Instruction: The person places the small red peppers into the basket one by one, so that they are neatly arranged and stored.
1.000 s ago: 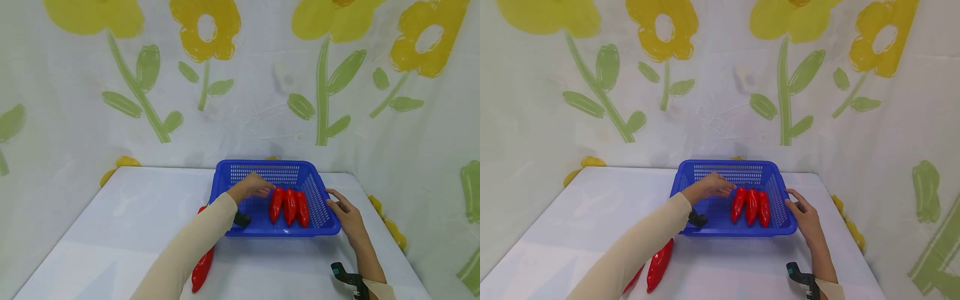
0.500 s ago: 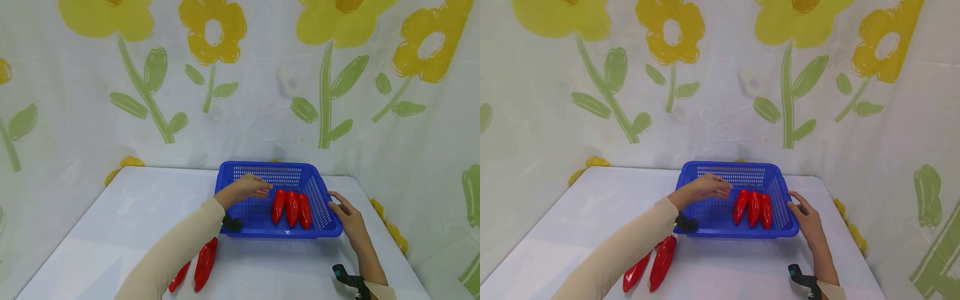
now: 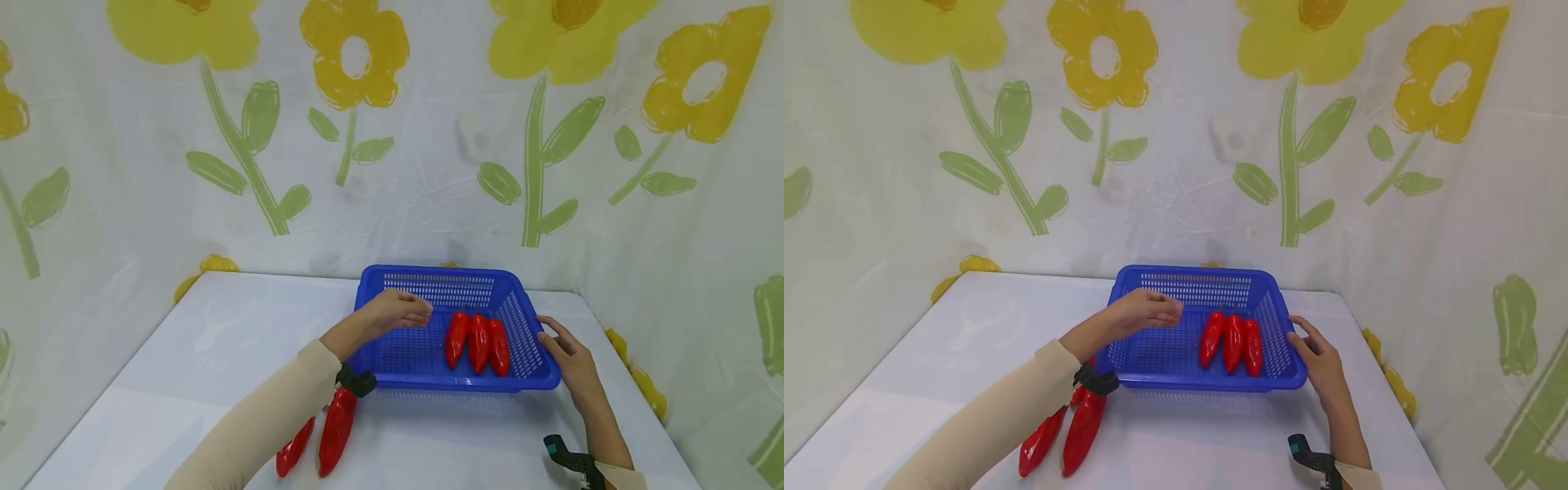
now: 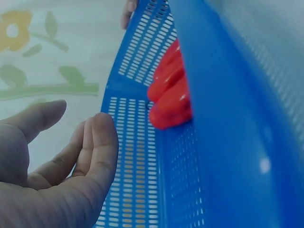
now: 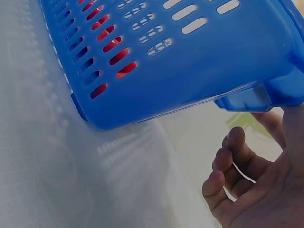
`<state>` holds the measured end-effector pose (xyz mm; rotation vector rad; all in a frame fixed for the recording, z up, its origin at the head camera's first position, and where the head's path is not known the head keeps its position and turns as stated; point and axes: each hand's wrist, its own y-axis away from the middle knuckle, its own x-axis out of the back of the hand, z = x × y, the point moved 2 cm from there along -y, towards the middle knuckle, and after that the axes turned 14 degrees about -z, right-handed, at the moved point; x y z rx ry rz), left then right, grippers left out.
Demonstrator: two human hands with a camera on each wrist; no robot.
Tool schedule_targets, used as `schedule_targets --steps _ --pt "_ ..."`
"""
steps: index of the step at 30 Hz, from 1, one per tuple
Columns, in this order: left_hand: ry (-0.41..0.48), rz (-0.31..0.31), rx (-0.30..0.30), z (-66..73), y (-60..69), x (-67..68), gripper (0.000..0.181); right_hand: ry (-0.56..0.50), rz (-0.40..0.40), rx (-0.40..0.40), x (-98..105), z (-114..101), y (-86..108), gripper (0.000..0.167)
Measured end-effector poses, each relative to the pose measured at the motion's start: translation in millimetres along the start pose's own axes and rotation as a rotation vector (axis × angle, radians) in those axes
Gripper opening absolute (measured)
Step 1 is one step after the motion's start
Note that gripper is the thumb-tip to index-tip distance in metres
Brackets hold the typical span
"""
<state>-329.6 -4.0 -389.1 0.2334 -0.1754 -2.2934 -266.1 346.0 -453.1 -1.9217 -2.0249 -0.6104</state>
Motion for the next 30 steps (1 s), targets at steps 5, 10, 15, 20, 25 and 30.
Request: schedule_targets --steps 5,10,15,20,25,30 --pt "0.027 0.008 -0.049 -5.2 11.2 7.4 0.027 -0.003 -0.015 -0.002 -0.2 1.2 0.6 0.063" --pt "0.055 0.018 -0.105 -6.9 21.5 16.0 0.032 0.007 -0.010 0.000 1.5 1.1 -0.3 0.063" --pt "0.063 0.034 -0.148 -10.3 36.1 22.9 0.033 -0.013 -0.013 -0.014 1.6 3.2 -2.7 0.062" --pt "0.095 0.046 -0.175 -18.4 52.8 29.0 0.034 -0.027 -0.015 -0.025 0.4 6.5 -2.2 0.062" --pt "0.113 0.061 -0.221 -26.1 70.0 36.2 0.037 -0.014 -0.005 -0.022 1.0 4.9 -0.2 0.062" --pt "0.162 0.145 -0.249 -34.9 85.3 44.8 0.037 -0.001 -0.016 0.002 0.6 1.2 -1.4 0.062"
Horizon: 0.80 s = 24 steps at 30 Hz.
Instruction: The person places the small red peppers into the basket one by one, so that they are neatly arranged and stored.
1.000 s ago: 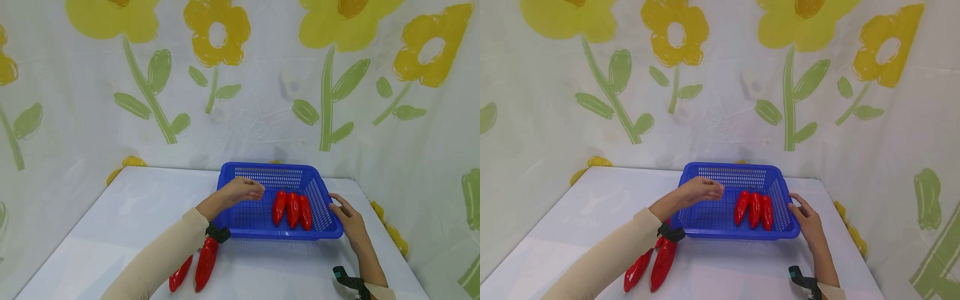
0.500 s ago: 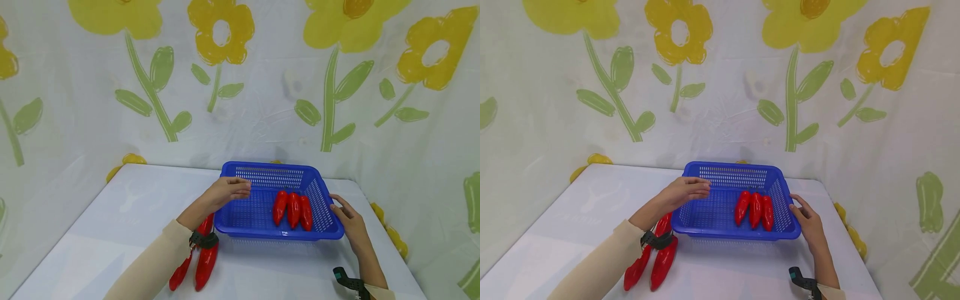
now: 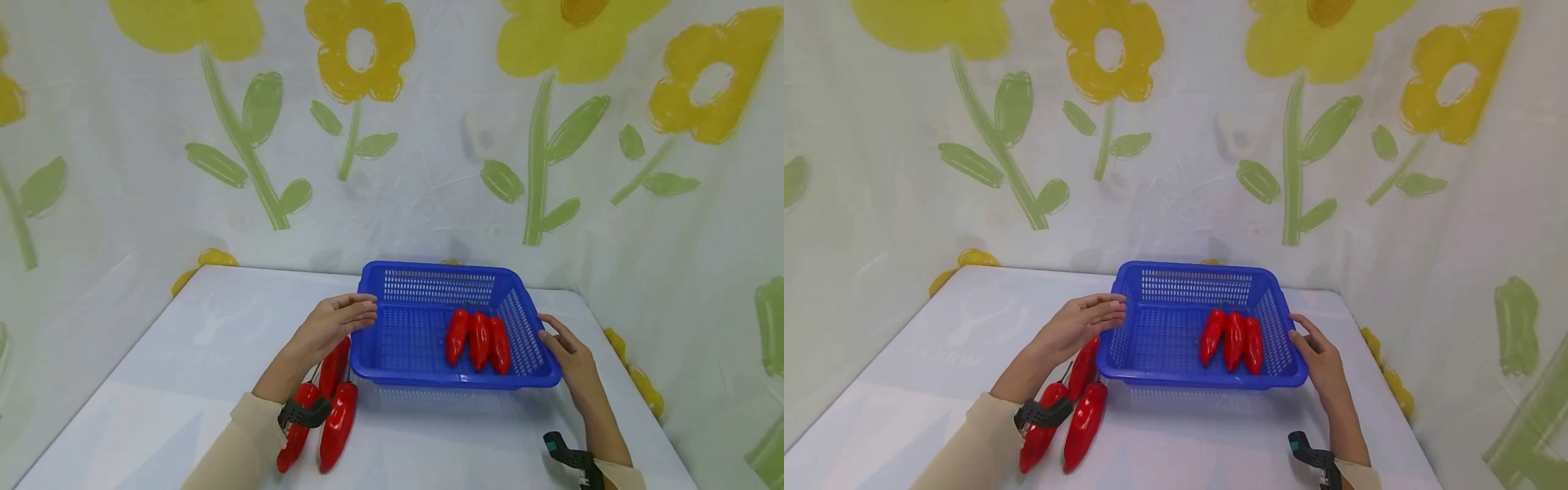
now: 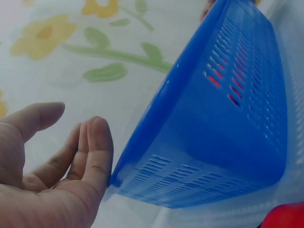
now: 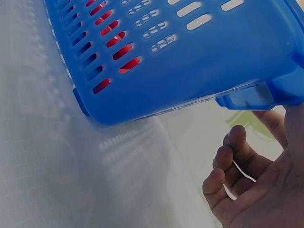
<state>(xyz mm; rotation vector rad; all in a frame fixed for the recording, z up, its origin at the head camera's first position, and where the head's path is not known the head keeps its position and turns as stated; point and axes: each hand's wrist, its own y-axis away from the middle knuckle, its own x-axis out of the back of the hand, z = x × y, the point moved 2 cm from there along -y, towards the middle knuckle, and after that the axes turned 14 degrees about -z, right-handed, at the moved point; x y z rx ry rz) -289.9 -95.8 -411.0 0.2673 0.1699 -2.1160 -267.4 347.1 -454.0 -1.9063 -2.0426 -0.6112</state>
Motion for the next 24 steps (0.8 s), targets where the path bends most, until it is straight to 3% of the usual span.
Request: schedule_targets --steps 3,7,14,24 --pt "0.032 0.052 -0.012 -3.4 8.1 6.2 0.039 0.007 -0.012 0.007 -1.9 -1.0 -2.5 0.063" --pt "0.044 0.074 -0.035 -8.8 17.1 12.3 0.043 0.003 -0.008 -0.008 -4.0 -0.9 -3.4 0.063" --pt "-0.003 0.155 -0.090 -17.7 34.0 25.6 0.044 -0.010 -0.008 -0.016 -6.3 -0.4 -3.4 0.064" --pt "-0.024 0.215 -0.084 -27.8 40.1 37.8 0.046 0.015 0.008 -0.015 1.6 1.5 -1.4 0.063"
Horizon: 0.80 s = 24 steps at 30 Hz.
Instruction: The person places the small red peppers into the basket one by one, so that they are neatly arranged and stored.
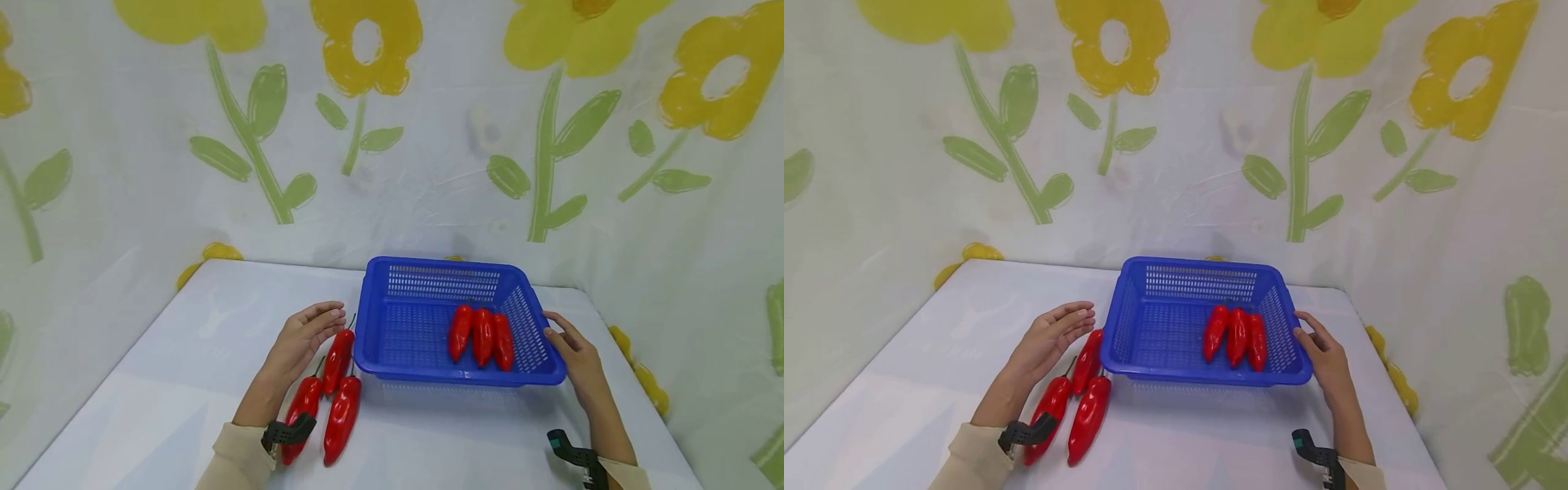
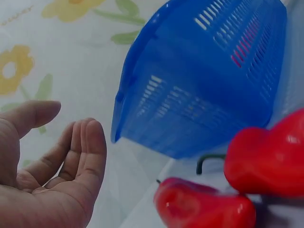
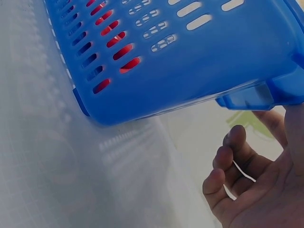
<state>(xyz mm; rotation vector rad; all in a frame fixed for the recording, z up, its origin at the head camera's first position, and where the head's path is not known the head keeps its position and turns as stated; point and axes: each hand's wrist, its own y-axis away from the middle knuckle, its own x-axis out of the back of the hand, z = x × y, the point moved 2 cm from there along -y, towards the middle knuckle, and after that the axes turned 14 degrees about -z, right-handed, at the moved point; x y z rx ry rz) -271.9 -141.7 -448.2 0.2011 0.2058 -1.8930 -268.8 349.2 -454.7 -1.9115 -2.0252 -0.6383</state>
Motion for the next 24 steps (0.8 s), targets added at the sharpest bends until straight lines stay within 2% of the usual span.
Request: schedule_targets --steps 7,15,21,24 --pt "0.001 0.083 0.024 -10.3 9.9 20.8 0.046 -0.007 -0.005 0.014 3.1 -2.7 -0.6 0.063" --pt "-0.022 0.127 0.127 -27.6 38.2 37.2 0.054 0.004 -0.022 0.000 -1.1 0.2 2.0 0.063" --pt "-0.032 0.153 0.106 -29.4 50.2 45.8 0.052 -0.006 -0.014 0.016 0.4 -1.5 1.9 0.063" --pt "-0.035 0.181 0.117 -28.6 53.4 48.4 0.048 -0.007 -0.018 0.017 1.8 -1.6 2.0 0.064"
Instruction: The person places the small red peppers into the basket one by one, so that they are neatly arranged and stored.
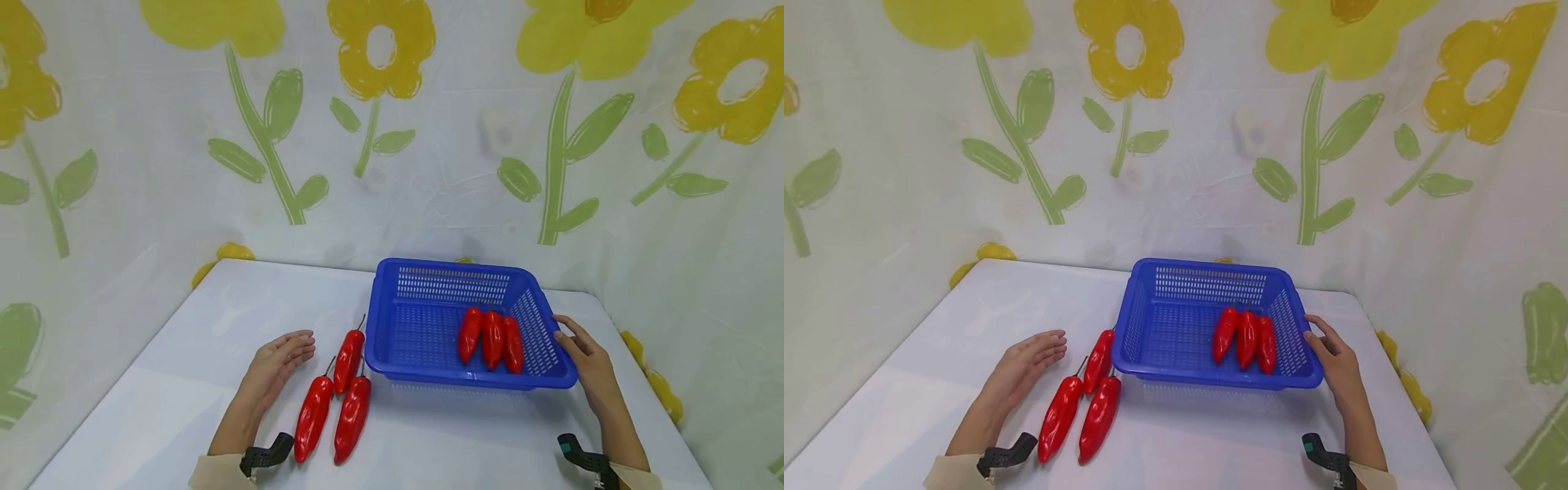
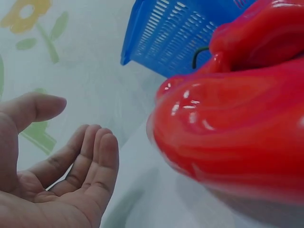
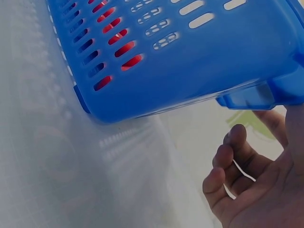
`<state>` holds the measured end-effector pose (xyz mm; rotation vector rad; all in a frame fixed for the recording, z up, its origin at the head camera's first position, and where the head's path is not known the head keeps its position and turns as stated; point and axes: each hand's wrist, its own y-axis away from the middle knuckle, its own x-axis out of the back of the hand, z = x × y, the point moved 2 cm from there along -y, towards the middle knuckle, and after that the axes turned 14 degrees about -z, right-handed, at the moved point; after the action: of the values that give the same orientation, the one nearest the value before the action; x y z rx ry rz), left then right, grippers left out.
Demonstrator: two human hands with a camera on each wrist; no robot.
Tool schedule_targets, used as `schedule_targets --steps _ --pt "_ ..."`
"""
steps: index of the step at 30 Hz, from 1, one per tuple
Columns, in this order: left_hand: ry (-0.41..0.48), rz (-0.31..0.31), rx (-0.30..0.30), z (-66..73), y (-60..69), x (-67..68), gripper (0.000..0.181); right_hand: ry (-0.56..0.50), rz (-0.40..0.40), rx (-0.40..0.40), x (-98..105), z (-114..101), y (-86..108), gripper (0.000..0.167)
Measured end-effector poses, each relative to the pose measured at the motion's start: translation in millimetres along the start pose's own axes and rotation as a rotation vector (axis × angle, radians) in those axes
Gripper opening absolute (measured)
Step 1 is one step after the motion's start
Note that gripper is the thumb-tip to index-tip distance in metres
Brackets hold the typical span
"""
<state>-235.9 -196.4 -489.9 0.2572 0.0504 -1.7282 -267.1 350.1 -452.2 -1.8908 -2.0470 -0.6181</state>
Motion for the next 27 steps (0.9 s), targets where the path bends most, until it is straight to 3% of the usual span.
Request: schedule_targets --steps 6,18,27 --pt "-0.011 0.024 0.060 -6.7 6.9 1.8 0.047 0.008 -0.001 0.003 -0.5 2.1 -1.3 0.063" --pt "-0.140 0.022 0.138 -9.0 25.0 0.4 0.051 0.010 -0.002 0.004 -0.1 -2.7 1.1 0.062" --pt "-0.254 -0.032 0.238 -5.6 40.0 -0.8 0.052 0.014 -0.003 0.003 -0.7 -1.9 0.8 0.062"
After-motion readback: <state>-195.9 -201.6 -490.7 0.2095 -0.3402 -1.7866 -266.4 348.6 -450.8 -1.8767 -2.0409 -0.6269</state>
